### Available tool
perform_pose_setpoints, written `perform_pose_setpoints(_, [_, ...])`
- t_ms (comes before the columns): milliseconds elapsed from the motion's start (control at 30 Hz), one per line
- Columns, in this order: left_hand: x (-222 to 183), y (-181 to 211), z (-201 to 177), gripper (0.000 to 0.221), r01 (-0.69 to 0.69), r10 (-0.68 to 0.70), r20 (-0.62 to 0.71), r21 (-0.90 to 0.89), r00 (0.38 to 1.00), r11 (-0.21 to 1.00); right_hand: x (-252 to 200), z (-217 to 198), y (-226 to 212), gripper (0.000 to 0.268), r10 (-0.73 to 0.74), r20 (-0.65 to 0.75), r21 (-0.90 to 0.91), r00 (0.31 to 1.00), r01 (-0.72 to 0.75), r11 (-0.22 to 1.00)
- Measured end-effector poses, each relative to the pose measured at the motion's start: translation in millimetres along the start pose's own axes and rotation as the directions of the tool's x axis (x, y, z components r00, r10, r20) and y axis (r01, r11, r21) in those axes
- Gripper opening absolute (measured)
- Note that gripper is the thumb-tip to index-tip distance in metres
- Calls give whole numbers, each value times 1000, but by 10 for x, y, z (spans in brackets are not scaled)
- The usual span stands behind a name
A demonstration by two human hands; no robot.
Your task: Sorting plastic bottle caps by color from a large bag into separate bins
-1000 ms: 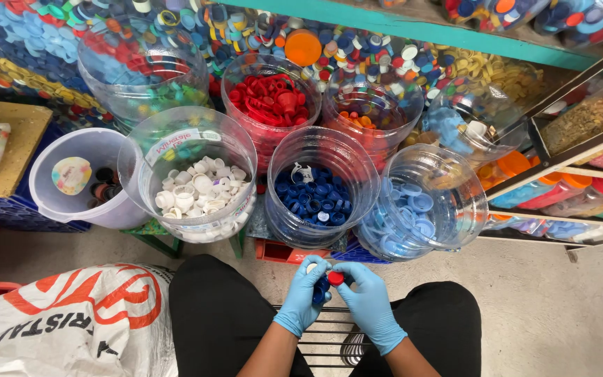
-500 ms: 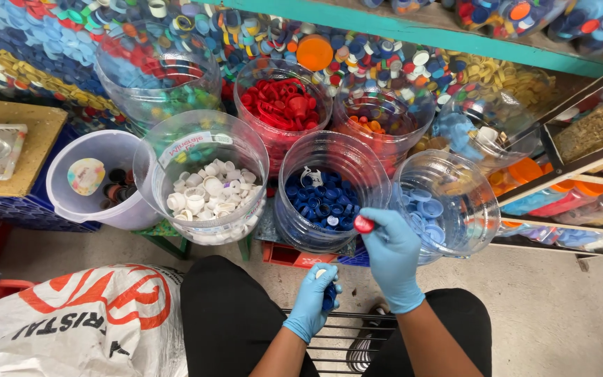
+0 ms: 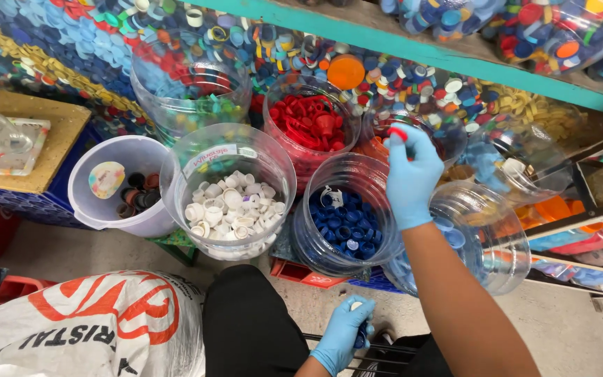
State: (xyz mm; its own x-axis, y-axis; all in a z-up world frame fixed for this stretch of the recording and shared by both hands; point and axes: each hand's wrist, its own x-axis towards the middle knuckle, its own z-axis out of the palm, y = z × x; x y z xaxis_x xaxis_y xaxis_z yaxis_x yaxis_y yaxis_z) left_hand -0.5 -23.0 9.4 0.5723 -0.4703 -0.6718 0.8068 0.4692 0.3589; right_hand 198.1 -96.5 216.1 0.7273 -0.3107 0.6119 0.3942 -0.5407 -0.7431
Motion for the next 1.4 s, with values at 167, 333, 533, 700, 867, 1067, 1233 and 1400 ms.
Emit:
perform_pose_setpoints(167, [4, 32, -23, 27, -5, 5, 21, 20, 1000, 1000, 561, 348, 391, 31, 171, 179, -74, 969, -160, 984])
perform_pose_setpoints(333, [-48, 142, 21, 27, 8, -7, 20, -55, 1000, 998, 470, 312, 492, 56, 331, 356, -376, 874, -190, 907])
perform_pose_setpoints(533, [-11, 119, 20, 38, -59, 63, 103, -48, 993, 997, -110, -128, -71, 38, 318, 299, -188, 900, -271, 944])
perform_pose_setpoints(700, [-212, 230, 41, 65, 6, 18, 239, -98, 971, 995, -1010, -641, -162, 26, -100, 390, 34, 915, 94, 995])
perform_pose_setpoints(867, [-257, 171, -24, 75, 44, -27, 268, -58, 963, 997, -1696, -996, 83, 23, 11, 612, -91, 791, 56, 994])
perform_pose_setpoints(1067, [-161, 33, -155, 71, -1, -52, 203, 251, 978, 968, -1998, -1256, 204, 28, 397, 824, -364, 404, -159, 918])
perform_pose_setpoints(1233, [-216, 58, -142, 71, -68, -57, 234, 493, 971, 867, -1982, -1323, 202, 10, 486, 824, -451, 293, -181, 874])
perform_pose_setpoints(1400, [-252, 71, -53, 70, 87, -99, 205, 64, 974, 994, -1912, -1311, 190, 23, 530, 733, -473, 425, -241, 847])
